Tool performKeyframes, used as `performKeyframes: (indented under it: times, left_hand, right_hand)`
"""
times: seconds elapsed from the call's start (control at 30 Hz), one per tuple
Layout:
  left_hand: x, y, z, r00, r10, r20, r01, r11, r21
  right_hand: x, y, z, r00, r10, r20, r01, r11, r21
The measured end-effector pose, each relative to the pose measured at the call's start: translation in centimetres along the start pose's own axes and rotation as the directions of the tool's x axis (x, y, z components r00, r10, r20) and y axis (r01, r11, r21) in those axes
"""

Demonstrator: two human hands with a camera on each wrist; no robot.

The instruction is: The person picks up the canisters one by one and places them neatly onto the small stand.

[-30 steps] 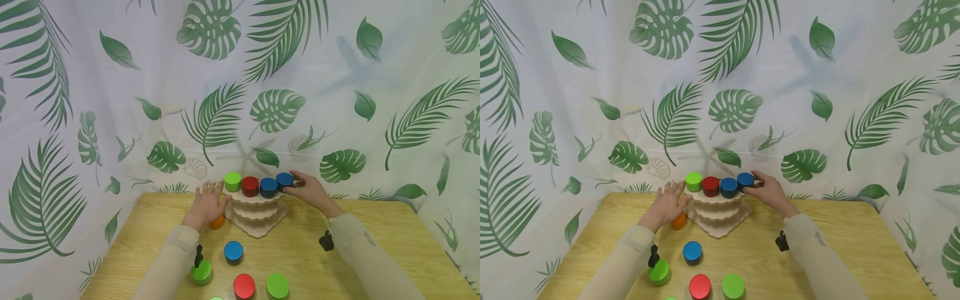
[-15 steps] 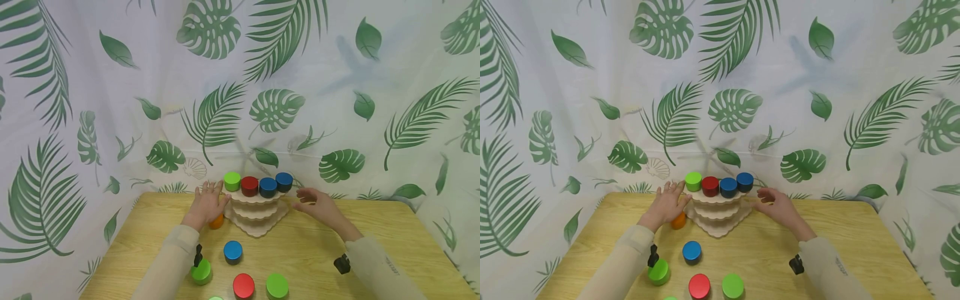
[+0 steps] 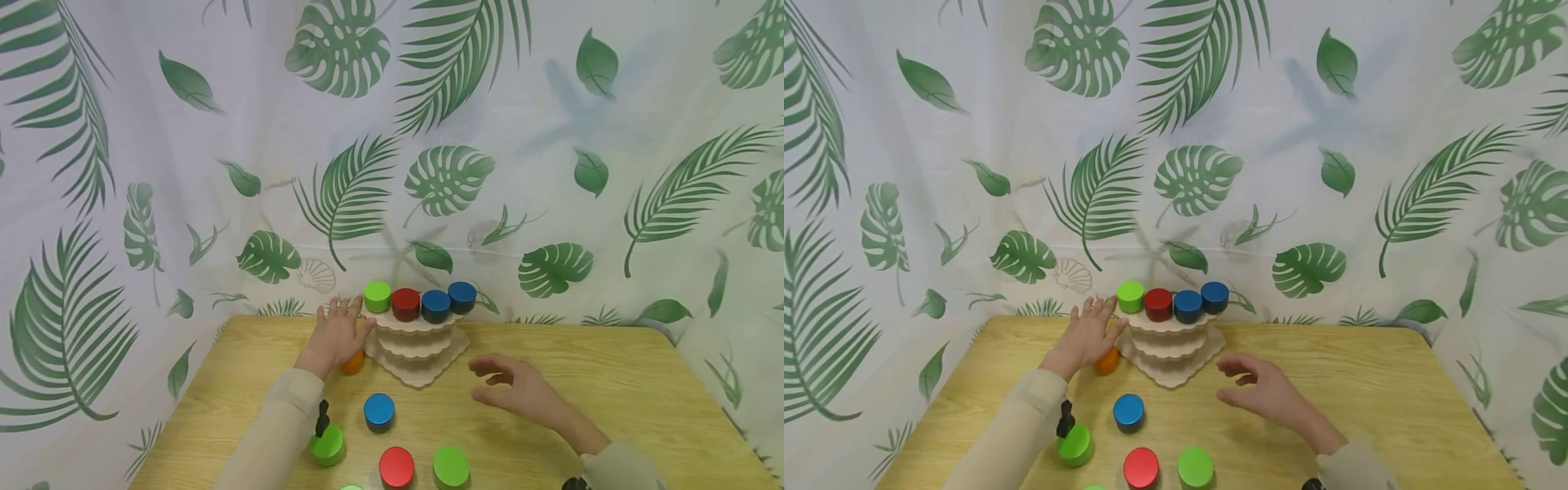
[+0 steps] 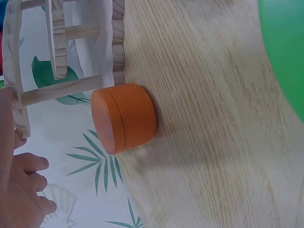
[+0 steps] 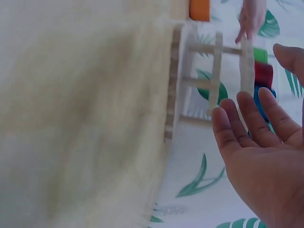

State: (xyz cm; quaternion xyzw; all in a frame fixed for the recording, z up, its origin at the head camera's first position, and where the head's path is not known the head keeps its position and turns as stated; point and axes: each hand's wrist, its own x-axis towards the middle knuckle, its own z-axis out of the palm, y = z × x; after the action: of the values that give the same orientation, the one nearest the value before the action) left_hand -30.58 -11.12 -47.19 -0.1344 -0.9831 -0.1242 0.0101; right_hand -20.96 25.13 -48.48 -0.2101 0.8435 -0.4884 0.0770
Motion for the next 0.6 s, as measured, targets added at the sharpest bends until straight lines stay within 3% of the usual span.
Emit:
performKeyframes:
  times: [0.43,0.6]
  left_hand:
    - [0.1,-0.1,0.0,1.0,-0.007,0.004,0.007,1.0,0.007]
    - [0.1,-0.1,0.2,1.0,-0.002,0.005,0.002,1.0,0.002]
  right_hand:
    - [-3.2,0.9,3.0,0.979,0.006,0.204,-0.03,0.993,0.111]
    - [-3.8,1.3,3.9,0.957,0.062,0.284,-0.107,0.984,0.146]
